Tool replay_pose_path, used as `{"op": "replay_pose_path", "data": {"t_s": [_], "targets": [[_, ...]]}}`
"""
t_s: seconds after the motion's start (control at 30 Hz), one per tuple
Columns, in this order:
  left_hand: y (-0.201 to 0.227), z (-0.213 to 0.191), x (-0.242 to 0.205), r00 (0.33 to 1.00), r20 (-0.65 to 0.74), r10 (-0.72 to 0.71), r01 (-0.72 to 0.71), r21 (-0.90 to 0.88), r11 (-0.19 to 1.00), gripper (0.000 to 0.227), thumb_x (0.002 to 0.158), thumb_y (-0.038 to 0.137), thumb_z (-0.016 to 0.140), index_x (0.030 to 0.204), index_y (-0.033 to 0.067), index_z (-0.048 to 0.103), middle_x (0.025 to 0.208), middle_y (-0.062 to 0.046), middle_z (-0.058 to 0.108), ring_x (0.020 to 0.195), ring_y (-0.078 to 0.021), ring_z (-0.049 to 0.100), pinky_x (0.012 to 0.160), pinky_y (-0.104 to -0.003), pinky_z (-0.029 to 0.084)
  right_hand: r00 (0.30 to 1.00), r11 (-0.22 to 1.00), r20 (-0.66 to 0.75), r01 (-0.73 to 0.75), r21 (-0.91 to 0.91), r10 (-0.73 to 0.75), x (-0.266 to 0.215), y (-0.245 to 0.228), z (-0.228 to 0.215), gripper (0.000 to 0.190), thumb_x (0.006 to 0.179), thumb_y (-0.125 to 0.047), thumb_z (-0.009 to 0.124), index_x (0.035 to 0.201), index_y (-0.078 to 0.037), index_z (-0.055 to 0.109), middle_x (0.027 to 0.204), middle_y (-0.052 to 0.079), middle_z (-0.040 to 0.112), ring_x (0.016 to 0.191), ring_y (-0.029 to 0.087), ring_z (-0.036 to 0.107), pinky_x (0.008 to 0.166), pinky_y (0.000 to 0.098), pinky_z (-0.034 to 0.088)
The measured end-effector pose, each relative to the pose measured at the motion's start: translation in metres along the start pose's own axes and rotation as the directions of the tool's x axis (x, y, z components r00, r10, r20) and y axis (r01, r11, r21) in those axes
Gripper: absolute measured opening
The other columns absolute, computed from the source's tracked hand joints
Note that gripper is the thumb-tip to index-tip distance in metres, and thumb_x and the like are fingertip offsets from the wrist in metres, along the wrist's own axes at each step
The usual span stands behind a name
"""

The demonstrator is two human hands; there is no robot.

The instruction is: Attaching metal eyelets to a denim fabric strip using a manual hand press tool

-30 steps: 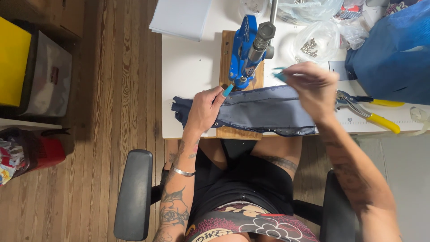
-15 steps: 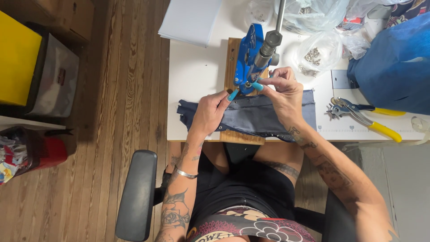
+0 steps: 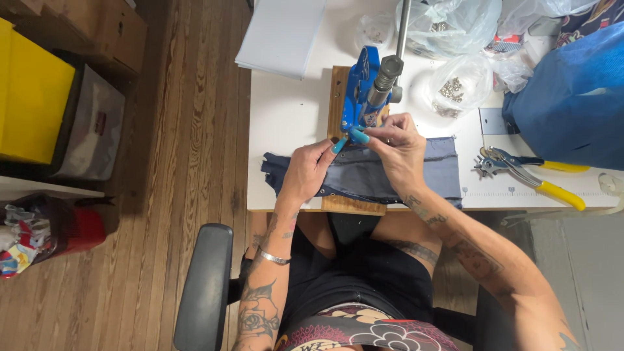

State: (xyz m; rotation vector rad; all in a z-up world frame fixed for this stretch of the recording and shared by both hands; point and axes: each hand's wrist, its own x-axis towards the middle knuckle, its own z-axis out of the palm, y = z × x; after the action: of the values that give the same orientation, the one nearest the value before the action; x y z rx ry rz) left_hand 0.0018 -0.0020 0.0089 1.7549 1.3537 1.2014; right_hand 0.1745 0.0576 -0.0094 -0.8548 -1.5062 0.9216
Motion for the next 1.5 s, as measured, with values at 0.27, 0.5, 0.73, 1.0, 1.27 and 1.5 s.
{"op": "replay_pose_path", "data": {"t_s": [0.27, 0.5, 0.73, 1.0, 1.27, 1.5], "targets": [[-0.007, 0.002, -0.001, 1.000, 0.011, -0.003, 0.003, -0.008, 1.000, 0.035, 0.093, 0.028, 0.040, 0.062, 0.0103, 0.040, 0.048, -0.009, 0.038, 0.048, -0.0178, 0.042, 0.055, -0.030, 0.042, 0.997, 1.000, -0.067, 0.025, -0.011, -0.025, -0.002, -0.004, -0.003, 0.020, 0.069, -0.002, 0.076, 0.086, -0.004, 0.066, 0.077, 0.004, 0.035, 0.084, 0.012, 0.043, 0.098, 0.0426, 0.035], [0.008, -0.003, -0.003, 1.000, 0.012, 0.001, -0.001, 0.001, 1.000, 0.036, 0.093, 0.029, 0.040, 0.062, 0.0091, 0.041, 0.049, -0.012, 0.039, 0.048, -0.0217, 0.043, 0.054, -0.032, 0.042, 0.997, 0.998, -0.065, 0.042, 0.045, -0.039, 0.006, 0.003, 0.005, 0.017, 0.068, -0.002, 0.076, 0.083, -0.004, 0.067, 0.076, 0.004, 0.035, 0.083, 0.011, 0.041, 0.098, 0.0418, 0.034], [-0.007, 0.004, -0.002, 1.000, 0.022, -0.021, 0.021, 0.013, 1.000, 0.036, 0.093, 0.029, 0.039, 0.063, 0.0103, 0.039, 0.049, -0.010, 0.038, 0.050, -0.0162, 0.042, 0.055, -0.030, 0.042, 0.996, 0.997, 0.034, -0.079, 0.017, 0.078, 0.011, -0.022, 0.005, 0.018, 0.068, -0.005, 0.077, 0.080, 0.000, 0.065, 0.079, 0.005, 0.040, 0.074, 0.008, 0.038, 0.073, 0.0226, 0.043], [0.029, -0.013, -0.002, 0.993, 0.099, -0.061, 0.061, 0.009, 0.998, 0.033, 0.093, 0.026, 0.037, 0.065, 0.0077, 0.040, 0.049, -0.012, 0.037, 0.051, -0.0192, 0.040, 0.055, -0.033, 0.041, 0.953, 0.809, 0.263, 0.271, -0.521, -0.150, 0.008, -0.038, -0.041, 0.029, 0.077, -0.007, 0.067, 0.105, -0.011, 0.062, 0.090, 0.006, 0.052, 0.080, 0.021, 0.050, 0.080, 0.0374, 0.045], [0.055, -0.016, 0.010, 0.944, 0.248, -0.218, 0.162, 0.227, 0.960, 0.015, 0.068, 0.010, 0.062, 0.081, 0.0022, 0.061, 0.069, -0.018, 0.061, 0.071, -0.0361, 0.060, 0.068, -0.042, 0.046, 0.855, 0.690, 0.514, 0.412, -0.594, -0.069, -0.001, -0.025, -0.046, 0.035, 0.080, -0.024, 0.062, 0.103, -0.004, 0.047, 0.085, 0.007, 0.055, 0.086, 0.028, 0.046, 0.072, 0.0399, 0.039], [0.062, -0.019, 0.013, 0.952, 0.274, -0.138, 0.118, 0.088, 0.989, 0.019, 0.066, 0.008, 0.064, 0.084, 0.0029, 0.061, 0.073, -0.019, 0.061, 0.073, -0.0340, 0.058, 0.069, -0.040, 0.045, 0.766, 0.666, 0.641, 0.502, -0.552, -0.047, 0.004, -0.031, -0.047, 0.014, 0.084, -0.025, 0.055, 0.091, -0.014, 0.051, 0.084, 0.000, 0.038, 0.086, 0.023, 0.038, 0.072, 0.0355, 0.035]]}}
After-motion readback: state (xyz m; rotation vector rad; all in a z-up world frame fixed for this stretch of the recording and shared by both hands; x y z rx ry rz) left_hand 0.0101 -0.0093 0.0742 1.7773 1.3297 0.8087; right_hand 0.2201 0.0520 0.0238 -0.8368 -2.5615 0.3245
